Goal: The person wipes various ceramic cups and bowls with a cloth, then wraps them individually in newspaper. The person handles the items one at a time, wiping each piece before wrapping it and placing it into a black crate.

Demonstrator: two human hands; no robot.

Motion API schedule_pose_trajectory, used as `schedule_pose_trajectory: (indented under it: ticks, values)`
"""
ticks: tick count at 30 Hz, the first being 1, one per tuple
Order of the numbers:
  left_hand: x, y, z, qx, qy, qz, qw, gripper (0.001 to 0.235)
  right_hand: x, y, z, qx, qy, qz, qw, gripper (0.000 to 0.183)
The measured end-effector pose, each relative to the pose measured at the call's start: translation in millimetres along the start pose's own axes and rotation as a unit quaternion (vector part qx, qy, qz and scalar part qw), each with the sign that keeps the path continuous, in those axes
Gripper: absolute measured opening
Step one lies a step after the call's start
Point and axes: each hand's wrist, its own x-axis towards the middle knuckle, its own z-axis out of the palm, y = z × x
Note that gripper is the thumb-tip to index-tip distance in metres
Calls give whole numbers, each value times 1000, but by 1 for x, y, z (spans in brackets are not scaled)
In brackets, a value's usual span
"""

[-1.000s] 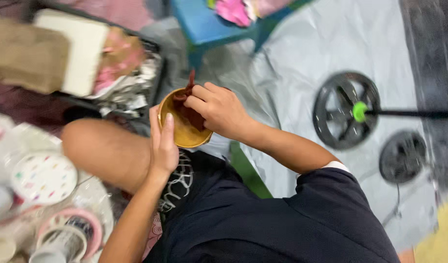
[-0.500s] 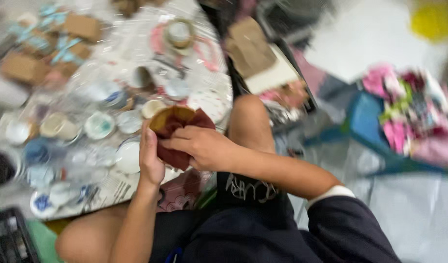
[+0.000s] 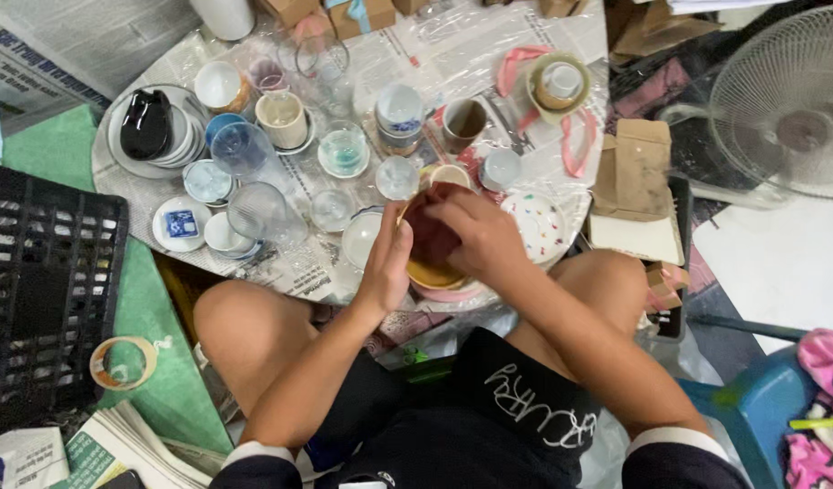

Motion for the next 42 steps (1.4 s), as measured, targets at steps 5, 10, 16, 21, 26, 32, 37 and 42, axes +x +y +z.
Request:
schedule_pose_trajectory:
  ticks: [5, 10, 16, 21, 26, 32, 37, 42]
  values:
    - [-7, -3, -25, -50, 35, -19, 998, 62, 2, -28, 27, 101, -112, 62, 987, 41]
    - [-16, -2, -52, -7, 37, -22, 999, 66, 13, -32, 10, 128, -237, 22, 963, 48]
    - [-5, -25, -70, -148, 157, -53, 975, 60, 6, 37, -40, 455, -99, 207, 860, 58]
    - [-9, -49, -73, -361, 147, -119, 913, 45, -17, 56, 0, 566, 254, 258, 741, 38]
    - [-14, -91, -47, -298, 142, -133, 935, 35, -58, -3, 38, 725, 118, 397, 550, 57]
    - [-21, -100, -34, -136, 15, -103, 985, 28, -57, -28, 27, 370, -9, 19, 929, 54]
    - [-33, -74, -24, -32, -104, -156, 982, 28, -34, -29, -4, 401, -65, 160, 900, 52]
    - [-29, -58, -22, 96, -134, -127, 978, 36, -27, -14, -8, 562, -107, 191, 798, 78]
